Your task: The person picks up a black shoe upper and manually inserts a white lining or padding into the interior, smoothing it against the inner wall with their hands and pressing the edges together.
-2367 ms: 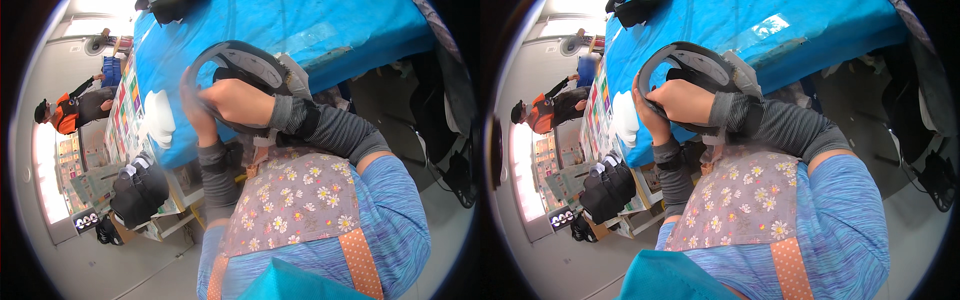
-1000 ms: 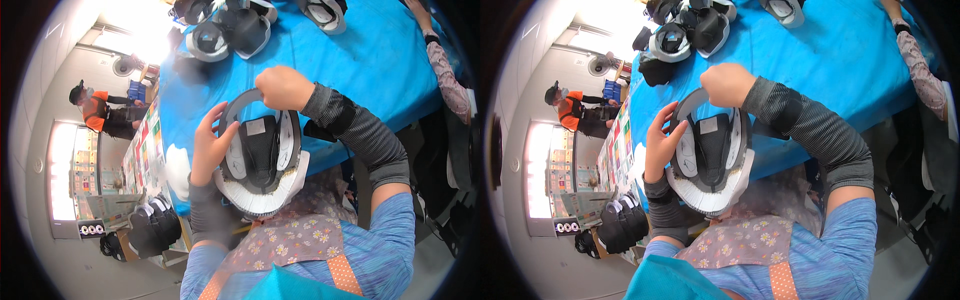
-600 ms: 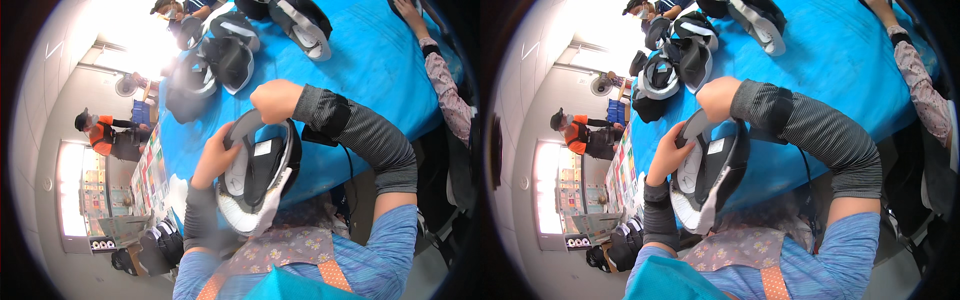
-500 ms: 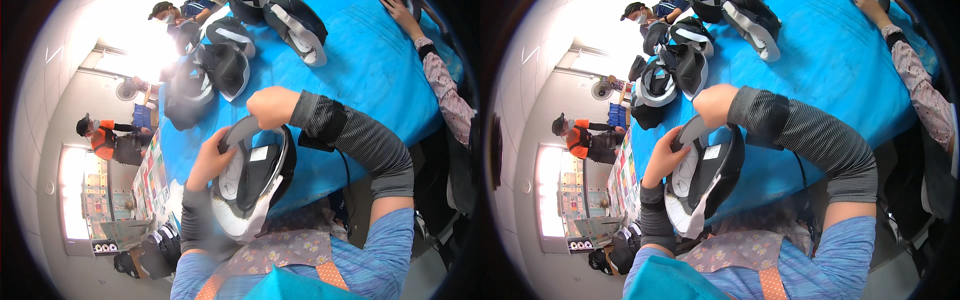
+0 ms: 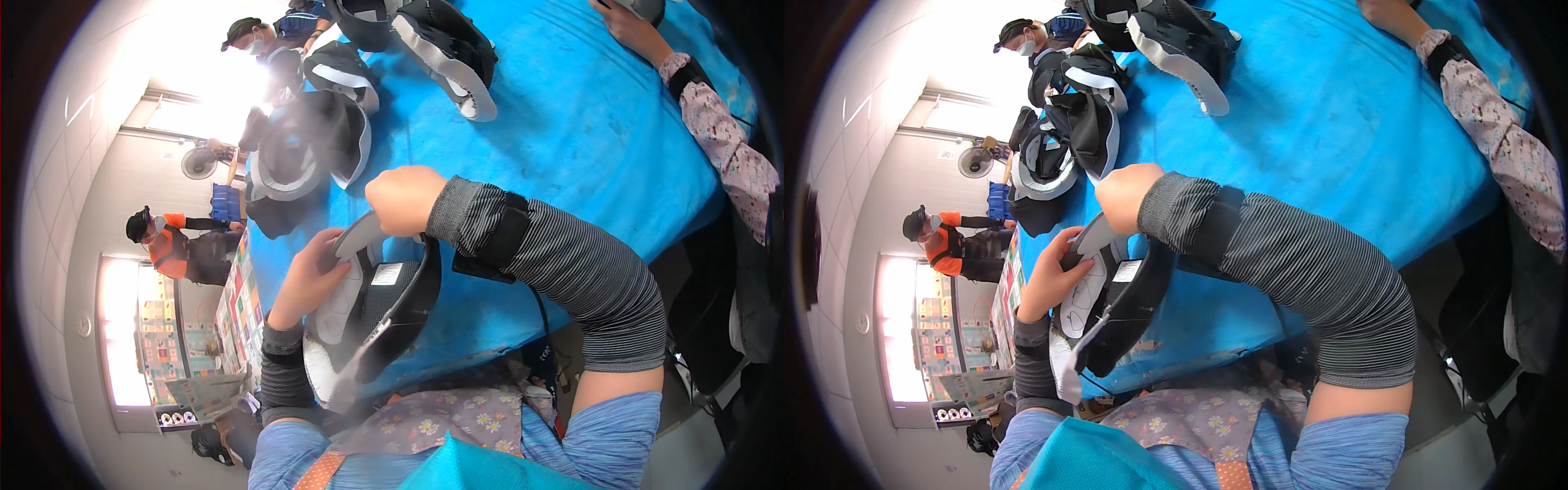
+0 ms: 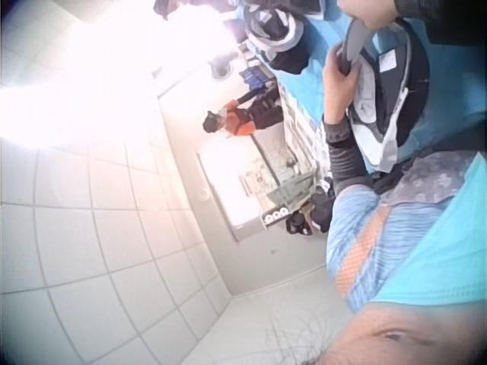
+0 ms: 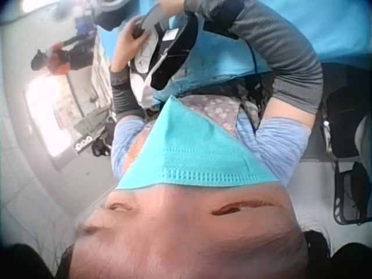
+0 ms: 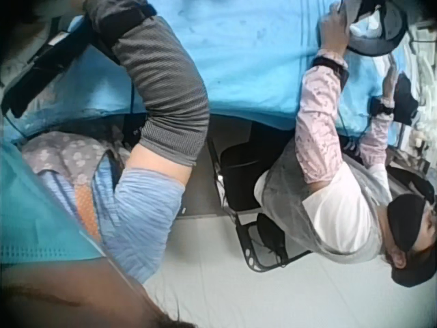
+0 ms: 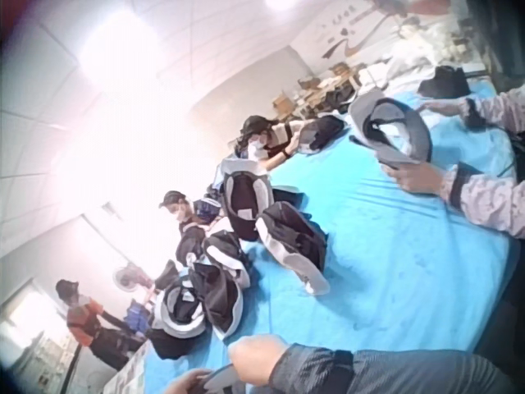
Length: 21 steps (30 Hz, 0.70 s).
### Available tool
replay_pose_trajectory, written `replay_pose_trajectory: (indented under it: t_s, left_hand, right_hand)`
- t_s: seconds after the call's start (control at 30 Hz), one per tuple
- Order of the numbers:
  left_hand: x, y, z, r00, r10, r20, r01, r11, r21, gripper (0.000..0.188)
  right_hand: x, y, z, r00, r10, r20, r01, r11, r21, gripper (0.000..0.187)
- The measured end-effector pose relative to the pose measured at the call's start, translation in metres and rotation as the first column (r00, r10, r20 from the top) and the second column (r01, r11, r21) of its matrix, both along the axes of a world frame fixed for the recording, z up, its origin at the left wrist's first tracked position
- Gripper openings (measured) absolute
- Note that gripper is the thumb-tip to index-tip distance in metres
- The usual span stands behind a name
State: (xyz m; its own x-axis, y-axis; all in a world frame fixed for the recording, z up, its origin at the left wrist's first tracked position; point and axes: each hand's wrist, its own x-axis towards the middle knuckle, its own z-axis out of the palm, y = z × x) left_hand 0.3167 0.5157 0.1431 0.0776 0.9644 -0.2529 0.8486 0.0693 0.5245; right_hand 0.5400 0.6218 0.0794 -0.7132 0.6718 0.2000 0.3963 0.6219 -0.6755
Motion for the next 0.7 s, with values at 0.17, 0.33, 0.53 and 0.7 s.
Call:
replay_pose_trajectory:
  t_s: [0.17,0.33,0.53,0.7]
  left_hand:
    - [0.0,-0.002,-0.005,0.999,-0.032,-0.019,0.032,0.999,0.032,0.046]
    - [-0.009,-0.009,-0.016,1.0,-0.02,-0.003,0.02,0.996,0.083,0.04]
    - [-0.006,-0.013,-0.023,0.999,0.02,-0.028,-0.016,0.99,0.142,0.037]
    - [0.0,-0.013,-0.024,0.999,0.039,0.025,-0.043,0.984,0.173,0.029]
  right_hand:
    - [0.001,0.002,-0.001,1.0,-0.001,0.006,0.001,0.999,-0.04,0.016]
    - [0.001,-0.004,0.005,1.0,-0.011,0.021,0.011,1.0,-0.023,0.014]
    - [-0.005,-0.01,0.0,0.997,-0.063,-0.033,0.066,0.995,0.079,0.013]
    - [-0.002,-0.011,0.002,0.999,-0.05,-0.011,0.051,0.994,0.101,0.014]
